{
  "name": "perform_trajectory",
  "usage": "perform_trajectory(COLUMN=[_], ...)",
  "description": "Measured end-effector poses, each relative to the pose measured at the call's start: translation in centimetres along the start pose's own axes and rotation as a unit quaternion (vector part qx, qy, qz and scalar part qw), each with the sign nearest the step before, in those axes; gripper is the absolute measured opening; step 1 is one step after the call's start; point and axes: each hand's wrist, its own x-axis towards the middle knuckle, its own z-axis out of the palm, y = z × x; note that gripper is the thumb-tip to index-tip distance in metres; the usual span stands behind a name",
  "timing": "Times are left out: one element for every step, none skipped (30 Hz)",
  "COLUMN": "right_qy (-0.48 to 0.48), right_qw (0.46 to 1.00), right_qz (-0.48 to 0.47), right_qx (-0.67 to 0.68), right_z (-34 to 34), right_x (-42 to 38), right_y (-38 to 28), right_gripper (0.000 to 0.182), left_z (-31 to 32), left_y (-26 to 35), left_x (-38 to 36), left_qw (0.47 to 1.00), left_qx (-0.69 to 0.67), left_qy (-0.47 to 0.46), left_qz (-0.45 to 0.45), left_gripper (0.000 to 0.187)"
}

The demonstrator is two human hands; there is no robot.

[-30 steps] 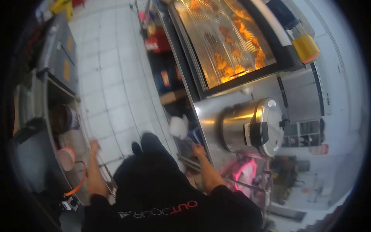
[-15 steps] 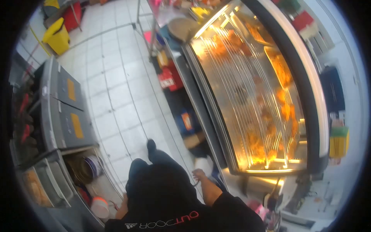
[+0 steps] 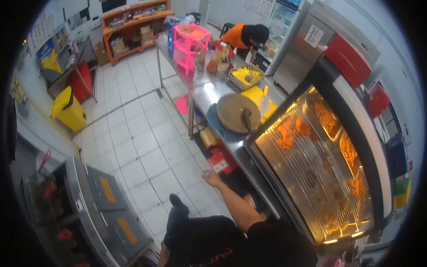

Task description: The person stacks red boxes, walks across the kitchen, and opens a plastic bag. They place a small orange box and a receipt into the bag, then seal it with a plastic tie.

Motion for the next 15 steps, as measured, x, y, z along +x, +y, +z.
perform_trajectory(right_qy=[-0.015, -0.007, 0.006, 0.014, 0.057, 0.091, 0.078, 0.087, 0.091, 0.085, 0.070, 0.056, 0.050, 0.012, 0.024], right_qw=[0.999, 0.991, 0.977, 0.974, 0.968, 0.976, 0.940, 0.942, 0.921, 0.895, 0.874, 0.855, 0.866, 0.764, 0.758], right_qz=[0.029, 0.102, 0.161, 0.182, 0.215, 0.199, 0.315, 0.309, 0.355, 0.403, 0.433, 0.448, 0.369, 0.582, 0.584], right_qx=[0.011, 0.081, 0.139, 0.133, 0.117, -0.016, 0.107, 0.101, 0.133, 0.169, 0.210, 0.256, 0.335, 0.280, 0.289], right_z=[-0.1, -0.4, -1.0, -0.6, -1.0, -1.4, -2.2, -2.2, -1.9, -1.4, -0.5, 0.7, 1.8, 1.0, 1.2], right_x=[1.8, 2.5, 2.2, 2.5, 1.0, -0.3, -2.5, -4.8, -6.5, -8.7, -10.9, -12.7, -14.3, -11.1, -8.9], right_y=[1.8, 2.5, 3.7, 8.7, 9.7, 12.8, 12.0, 13.6, 14.9, 17.1, 20.0, 22.6, 24.4, 18.6, 16.2], right_gripper=[0.035, 0.032, 0.032, 0.033, 0.034, 0.033, 0.031, 0.030, 0.028, 0.027, 0.026, 0.026, 0.026, 0.029, 0.031], left_z=[-2.0, -4.1, -6.3, -8.8, -10.8, -12.3, -14.4, -16.1, -17.7, -18.8, -19.2, -19.2, -19.4, -19.7, -19.6], left_y=[3.1, 6.5, 9.9, 14.4, 18.3, 21.8, 25.9, 30.8, 35.5, 39.3, 43.0, 45.8, 48.1, 49.8, 51.1], left_x=[2.7, 5.7, 8.9, 11.8, 14.3, 17.0, 18.9, 19.9, 21.0, 21.8, 22.6, 24.2, 25.8, 27.7, 28.8], left_qw=[1.000, 0.997, 0.992, 0.984, 0.973, 0.977, 0.980, 0.976, 0.970, 0.964, 0.947, 0.927, 0.905, 0.915, 0.910], left_qx=[0.013, 0.030, 0.046, 0.058, 0.063, 0.033, 0.007, 0.025, 0.044, 0.063, 0.082, 0.099, 0.115, 0.135, 0.146], left_qy=[0.011, 0.032, 0.061, 0.092, 0.125, 0.120, 0.116, 0.127, 0.139, 0.151, 0.182, 0.212, 0.240, 0.221, 0.222], left_qz=[0.020, 0.056, 0.100, 0.144, 0.182, 0.171, 0.161, 0.178, 0.194, 0.211, 0.253, 0.293, 0.331, 0.310, 0.318], left_gripper=[0.013, 0.012, 0.011, 0.010, 0.010, 0.004, 0.010, 0.011, 0.012, 0.013, 0.015, 0.016, 0.018, 0.019, 0.022])
